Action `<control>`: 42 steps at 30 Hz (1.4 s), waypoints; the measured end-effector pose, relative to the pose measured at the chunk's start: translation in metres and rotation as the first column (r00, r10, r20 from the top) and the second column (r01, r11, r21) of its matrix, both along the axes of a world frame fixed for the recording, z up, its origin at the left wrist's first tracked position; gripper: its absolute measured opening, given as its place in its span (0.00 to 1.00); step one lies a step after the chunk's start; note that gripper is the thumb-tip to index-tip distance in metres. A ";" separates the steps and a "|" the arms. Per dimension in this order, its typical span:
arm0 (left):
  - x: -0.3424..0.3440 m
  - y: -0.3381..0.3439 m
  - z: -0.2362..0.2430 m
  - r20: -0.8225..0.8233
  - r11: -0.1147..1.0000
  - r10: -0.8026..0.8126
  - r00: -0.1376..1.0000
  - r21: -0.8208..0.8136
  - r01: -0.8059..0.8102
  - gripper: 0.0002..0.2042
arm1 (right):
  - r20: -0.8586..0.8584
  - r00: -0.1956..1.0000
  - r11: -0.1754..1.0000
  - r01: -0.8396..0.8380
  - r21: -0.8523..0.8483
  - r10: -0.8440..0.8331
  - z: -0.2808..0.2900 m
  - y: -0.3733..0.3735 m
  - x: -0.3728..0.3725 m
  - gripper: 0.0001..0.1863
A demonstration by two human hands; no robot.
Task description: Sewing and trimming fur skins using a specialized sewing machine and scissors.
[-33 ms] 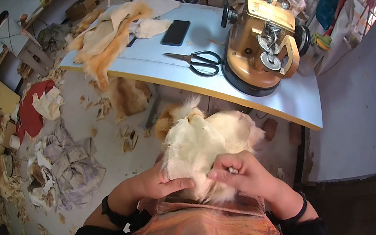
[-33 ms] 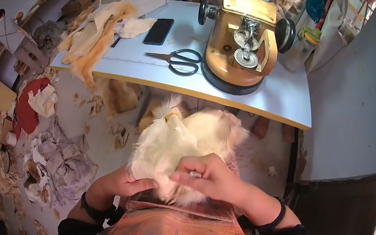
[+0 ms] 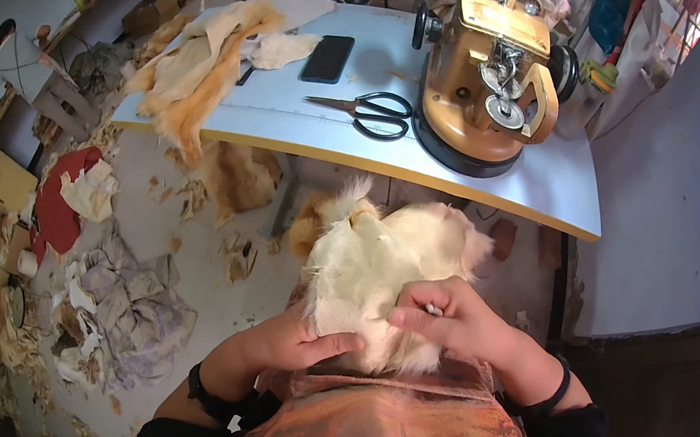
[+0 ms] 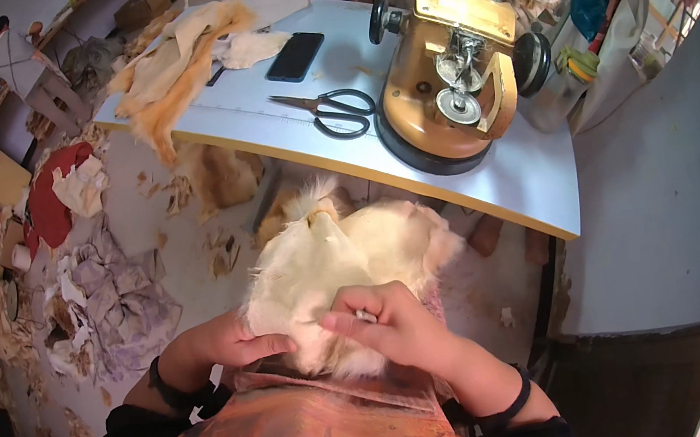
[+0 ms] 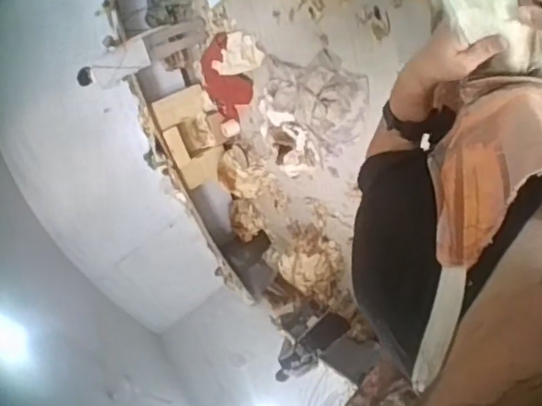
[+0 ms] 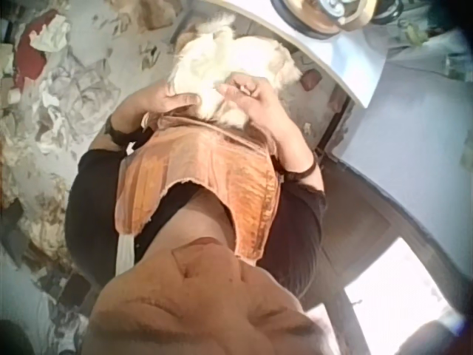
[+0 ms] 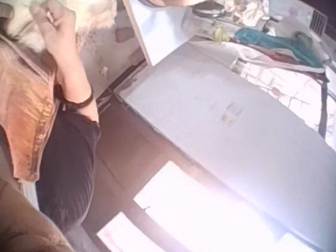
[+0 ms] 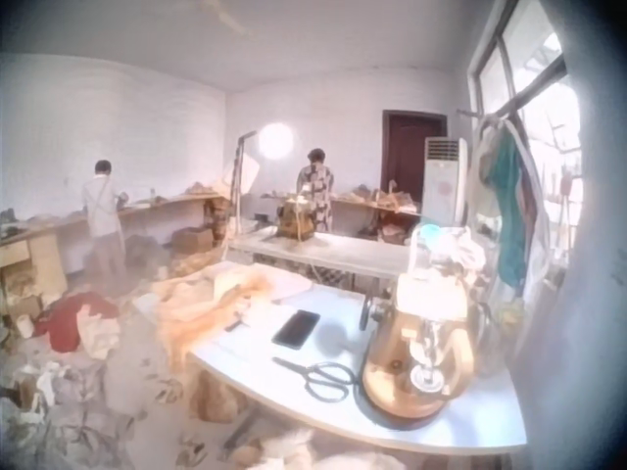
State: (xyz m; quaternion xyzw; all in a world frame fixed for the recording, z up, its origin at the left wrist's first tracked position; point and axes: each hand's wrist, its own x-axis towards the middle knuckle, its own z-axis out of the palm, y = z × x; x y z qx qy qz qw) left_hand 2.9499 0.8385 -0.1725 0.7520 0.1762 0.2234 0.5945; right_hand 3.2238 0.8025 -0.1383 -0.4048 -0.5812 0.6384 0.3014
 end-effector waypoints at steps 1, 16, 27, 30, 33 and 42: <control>0.000 -0.001 0.003 0.000 1.000 0.000 1.000 -0.002 0.000 0.18 | 0.048 0.999 1.000 0.005 -0.005 -0.005 0.002 0.002 -0.001 0.15; -0.074 0.004 0.047 0.264 0.991 0.133 0.955 -0.015 -0.134 0.24 | 0.427 0.773 0.593 -0.083 0.801 -0.469 -0.032 0.038 0.048 0.28; -0.193 0.014 0.096 0.406 0.985 0.163 0.899 -0.008 -0.174 0.20 | -0.066 0.788 -0.103 0.003 0.995 -0.612 0.225 -0.025 0.027 0.21; -0.216 0.053 0.143 0.455 0.978 0.191 0.870 -0.012 -0.208 0.19 | -0.209 0.823 -0.278 0.065 0.959 -0.528 0.255 -0.053 0.038 0.21; -0.156 0.058 0.141 0.511 0.971 0.226 0.829 -0.053 -0.232 0.18 | -0.159 0.710 -0.275 -0.050 0.960 -0.686 0.246 -0.071 0.058 0.24; -0.028 0.064 -0.030 -0.287 0.960 0.116 0.951 -0.213 -0.181 0.27 | 0.789 0.115 0.729 -0.321 0.605 -0.604 -0.036 -0.061 0.145 0.23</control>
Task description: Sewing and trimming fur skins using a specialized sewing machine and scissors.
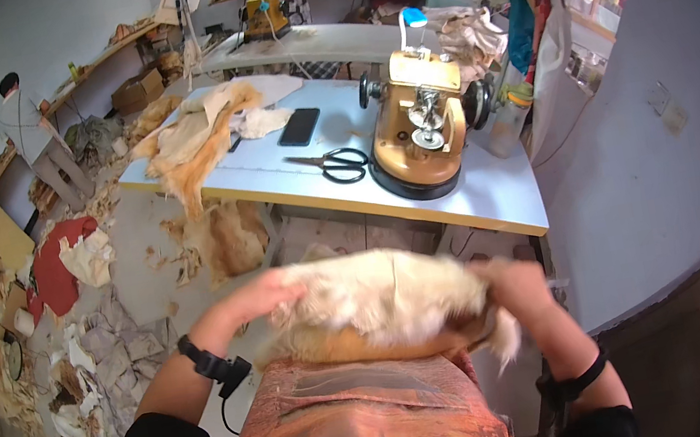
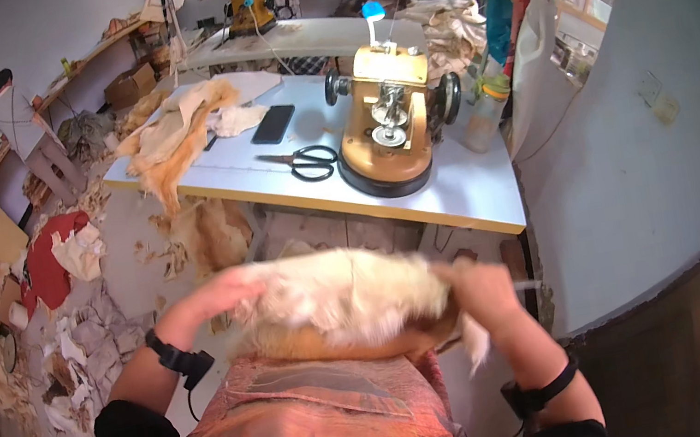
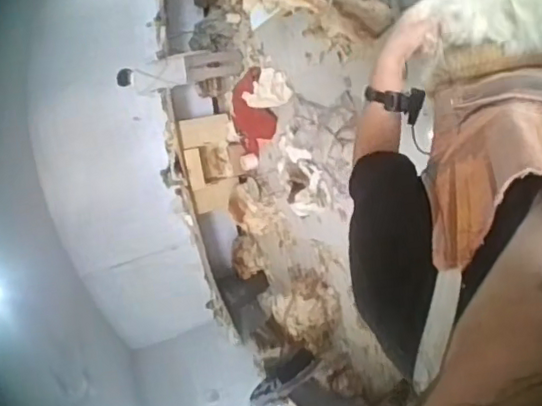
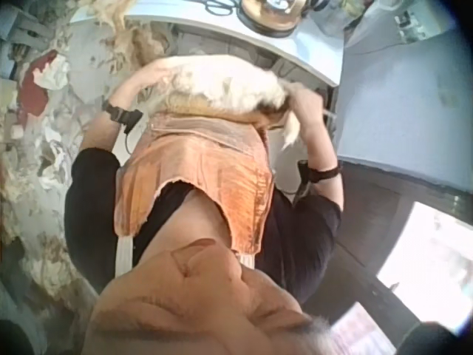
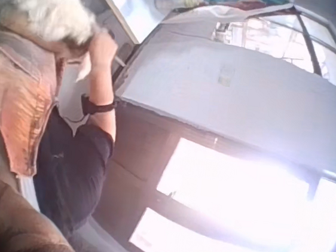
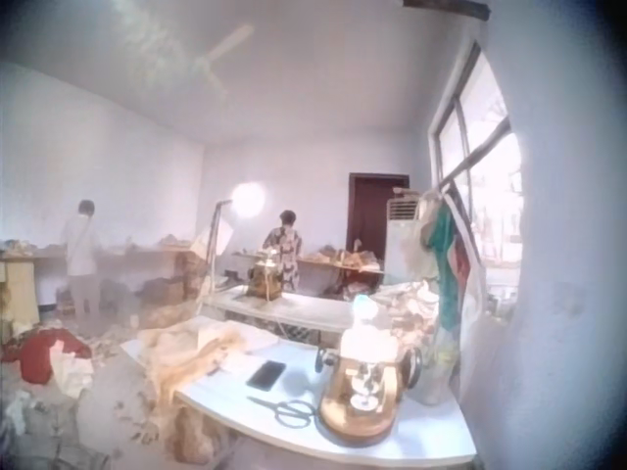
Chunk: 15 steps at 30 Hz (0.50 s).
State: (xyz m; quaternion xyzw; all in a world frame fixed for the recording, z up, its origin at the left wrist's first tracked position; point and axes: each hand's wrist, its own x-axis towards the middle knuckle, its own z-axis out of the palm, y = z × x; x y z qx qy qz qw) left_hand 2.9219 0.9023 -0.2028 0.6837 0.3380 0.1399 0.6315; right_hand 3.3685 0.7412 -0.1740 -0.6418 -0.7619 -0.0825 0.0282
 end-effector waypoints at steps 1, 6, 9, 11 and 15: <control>-0.002 -0.006 -0.028 -0.001 1.000 0.017 1.000 -0.020 -0.017 0.27 | -0.037 0.999 0.988 -0.032 -0.153 0.027 -0.014 -0.007 -0.006 0.21; 0.005 -0.018 -0.071 0.045 0.975 0.066 0.997 -0.214 -0.055 0.28 | -0.335 0.942 0.991 -0.045 -0.128 0.000 -0.009 0.009 -0.038 0.19; 0.011 -0.014 -0.073 0.075 0.960 0.090 0.993 -0.271 -0.066 0.27 | -0.538 0.829 0.979 -0.201 -0.031 0.153 -0.007 0.036 -0.081 0.21; 0.019 -0.008 -0.071 0.112 0.956 0.101 0.989 -0.286 -0.066 0.27 | -0.638 0.729 0.938 -0.346 -0.033 0.247 -0.030 0.049 -0.105 0.23; 0.027 -0.015 -0.054 0.161 0.938 0.091 0.983 -0.346 -0.030 0.28 | -0.611 0.776 0.886 -0.383 -0.262 0.154 -0.063 0.061 -0.138 0.27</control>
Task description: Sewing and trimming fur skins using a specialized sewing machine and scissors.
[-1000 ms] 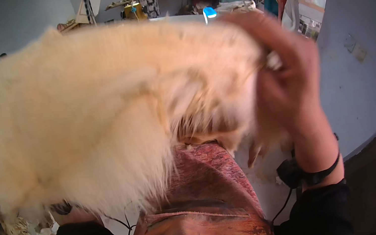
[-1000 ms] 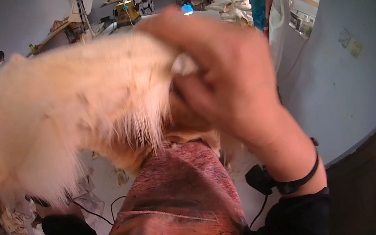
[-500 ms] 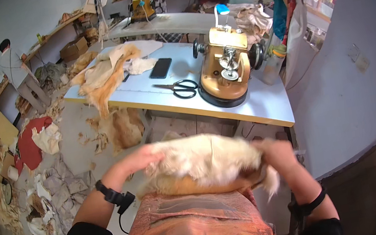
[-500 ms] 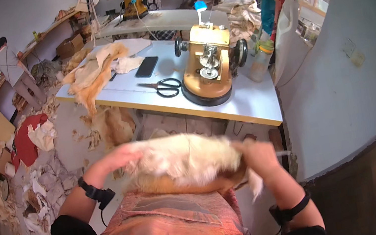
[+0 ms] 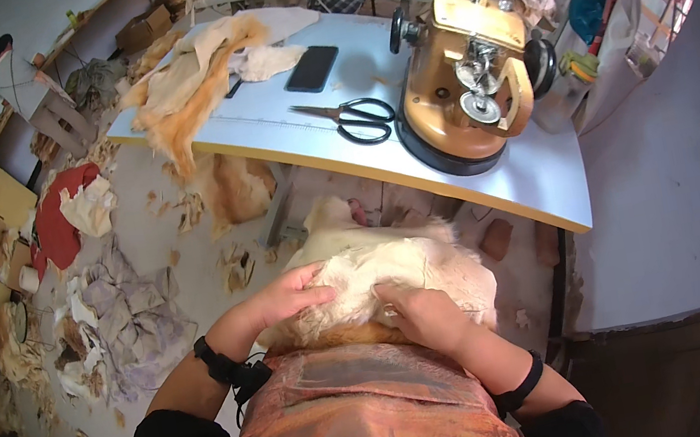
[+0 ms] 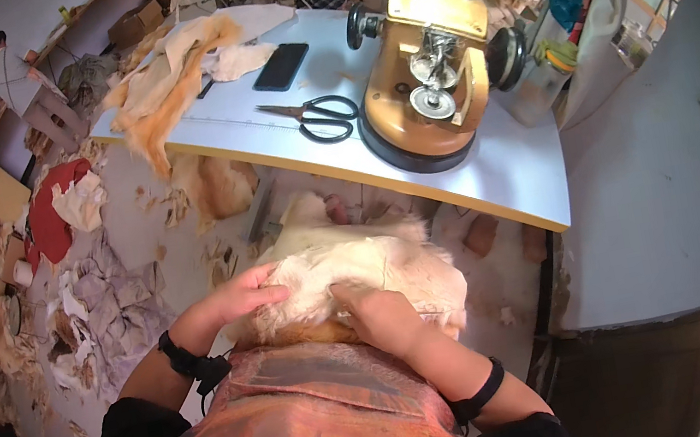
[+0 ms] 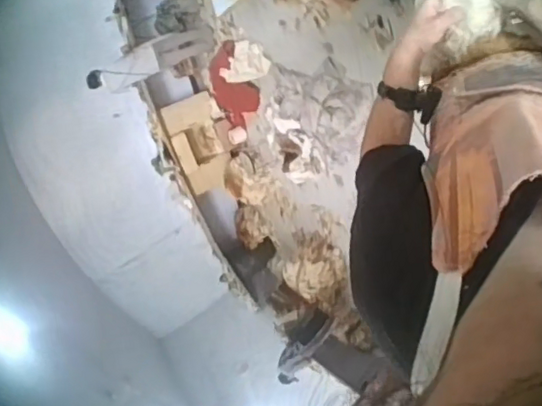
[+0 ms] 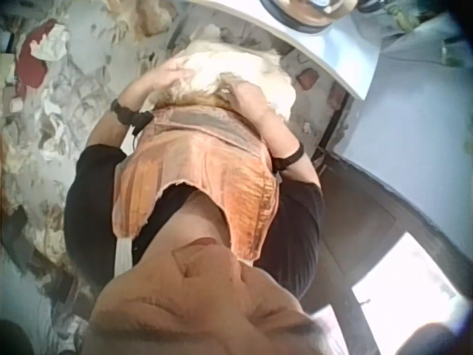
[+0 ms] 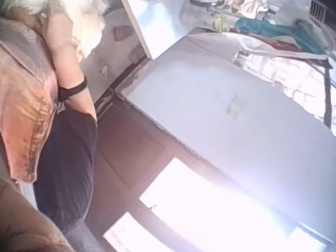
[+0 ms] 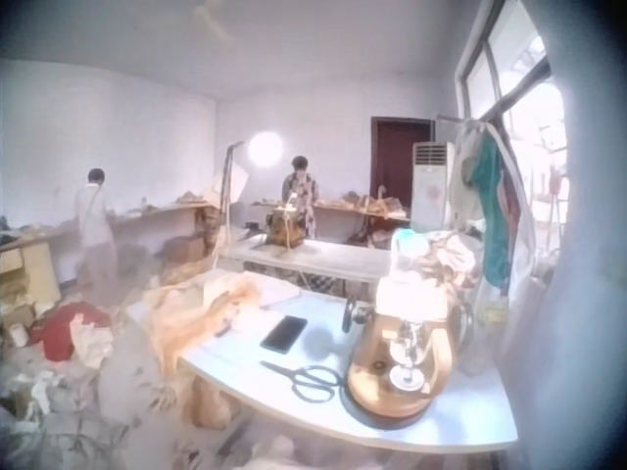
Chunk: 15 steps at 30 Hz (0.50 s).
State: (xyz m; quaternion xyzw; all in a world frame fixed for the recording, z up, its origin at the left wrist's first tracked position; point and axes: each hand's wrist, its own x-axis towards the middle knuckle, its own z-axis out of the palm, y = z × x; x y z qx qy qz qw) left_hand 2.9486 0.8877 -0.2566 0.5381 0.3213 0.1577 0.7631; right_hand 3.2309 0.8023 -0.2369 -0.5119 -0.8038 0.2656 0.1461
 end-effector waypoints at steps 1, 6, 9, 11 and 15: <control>0.001 -0.001 0.001 0.014 0.999 -0.026 1.000 -0.026 0.026 0.29 | 0.049 0.999 0.997 -0.006 -0.077 0.010 -0.005 0.001 -0.002 0.26; -0.020 0.012 -0.033 -0.178 0.979 0.079 0.981 0.197 -0.043 0.26 | -0.212 0.977 1.000 0.016 -0.026 -0.021 0.004 0.007 0.019 0.21; -0.001 0.010 -0.013 -0.308 0.702 0.375 0.874 0.711 -0.051 0.23 | -0.206 0.958 0.979 0.203 -0.001 -0.199 0.008 0.005 0.031 0.19; 0.020 0.011 -0.001 -0.267 0.339 0.596 0.757 0.939 0.064 0.20 | -0.029 0.980 0.964 0.198 0.178 -0.196 -0.002 -0.001 0.033 0.19; 0.056 0.009 0.010 -0.307 0.150 -0.009 0.952 0.941 0.305 0.09 | 0.066 0.987 0.975 0.133 0.179 -0.147 -0.005 -0.006 0.023 0.17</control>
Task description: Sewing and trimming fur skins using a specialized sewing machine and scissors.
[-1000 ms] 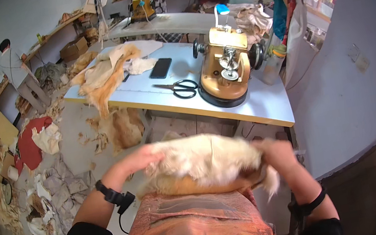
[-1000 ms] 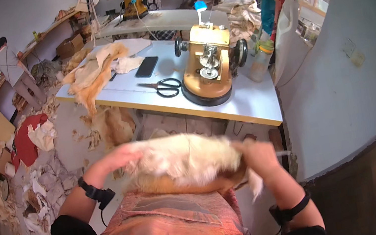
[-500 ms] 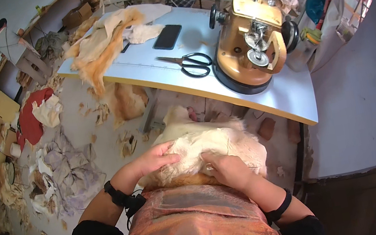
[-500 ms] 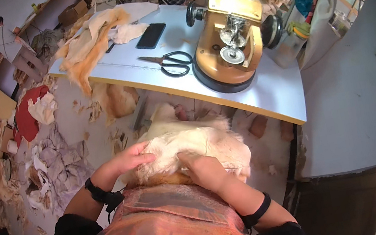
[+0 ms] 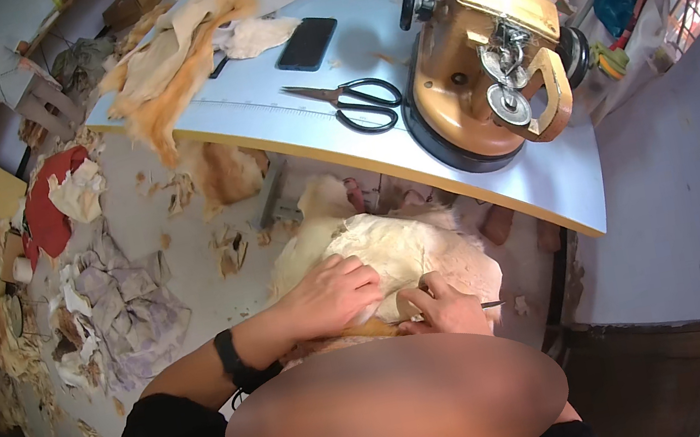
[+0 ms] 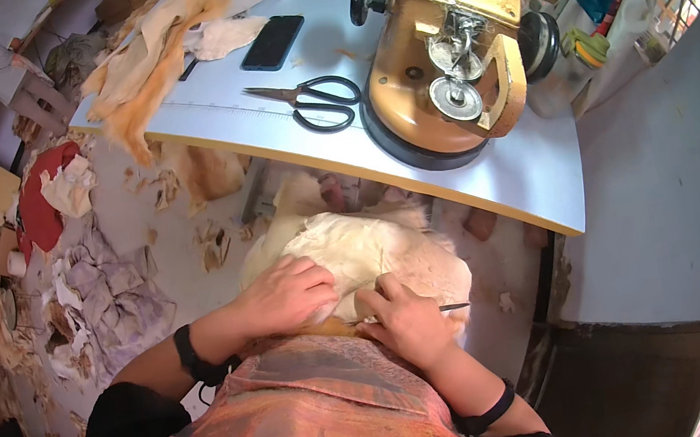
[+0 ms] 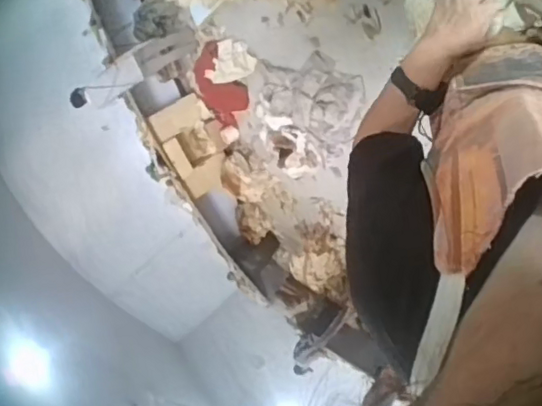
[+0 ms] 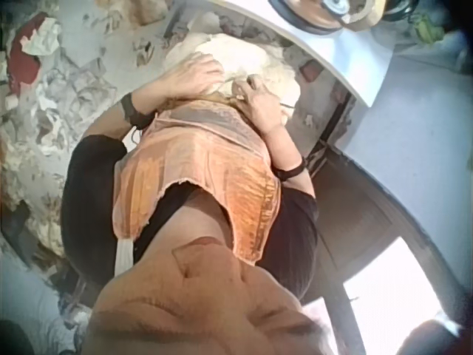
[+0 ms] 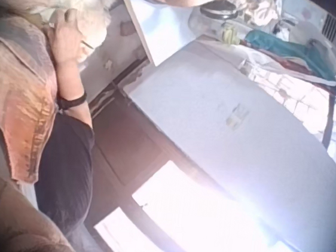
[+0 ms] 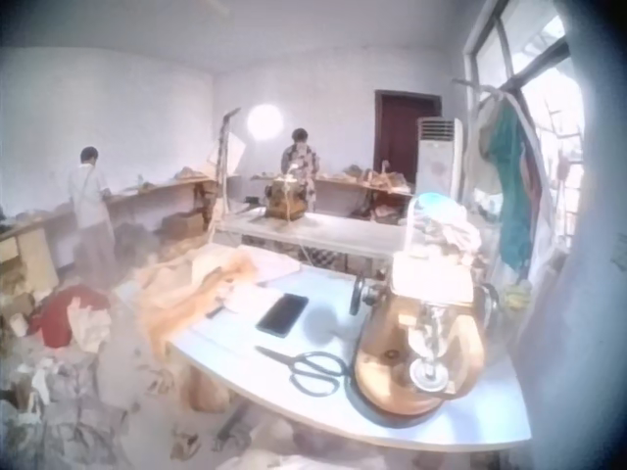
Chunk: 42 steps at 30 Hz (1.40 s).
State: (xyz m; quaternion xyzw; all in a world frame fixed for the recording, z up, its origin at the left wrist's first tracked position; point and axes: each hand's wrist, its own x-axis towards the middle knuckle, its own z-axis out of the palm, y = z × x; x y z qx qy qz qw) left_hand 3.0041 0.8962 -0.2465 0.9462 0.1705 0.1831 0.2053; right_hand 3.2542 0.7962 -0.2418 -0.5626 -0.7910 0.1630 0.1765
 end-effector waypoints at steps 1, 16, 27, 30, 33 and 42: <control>0.006 0.000 -0.004 -0.093 0.999 0.042 0.995 -0.007 -0.043 0.08 | 0.022 0.999 1.000 -0.030 -0.002 0.030 -0.004 0.001 0.001 0.15; 0.012 0.008 -0.032 -0.019 0.969 0.094 0.995 -0.230 -0.096 0.05 | -0.018 0.998 0.998 -0.056 0.042 0.056 -0.011 -0.017 0.016 0.10; -0.007 0.013 -0.066 -0.203 0.781 0.535 0.820 -0.252 -0.572 0.25 | -0.067 0.996 0.998 -0.054 -0.016 0.053 0.006 -0.022 0.019 0.16; -0.011 0.017 -0.058 -0.247 0.670 0.433 0.867 -0.555 -0.492 0.24 | -0.152 0.988 1.000 -0.008 -0.008 0.007 0.023 -0.023 0.030 0.08; -0.007 0.014 -0.044 -0.222 0.467 0.517 0.827 -0.736 -0.490 0.21 | -0.590 0.805 0.960 0.115 0.256 0.061 0.063 -0.007 0.039 0.22; -0.012 0.008 -0.039 -0.065 0.429 0.509 0.858 -0.845 -0.319 0.18 | -0.726 0.658 0.957 -0.025 -0.288 -0.201 0.015 -0.006 0.018 0.10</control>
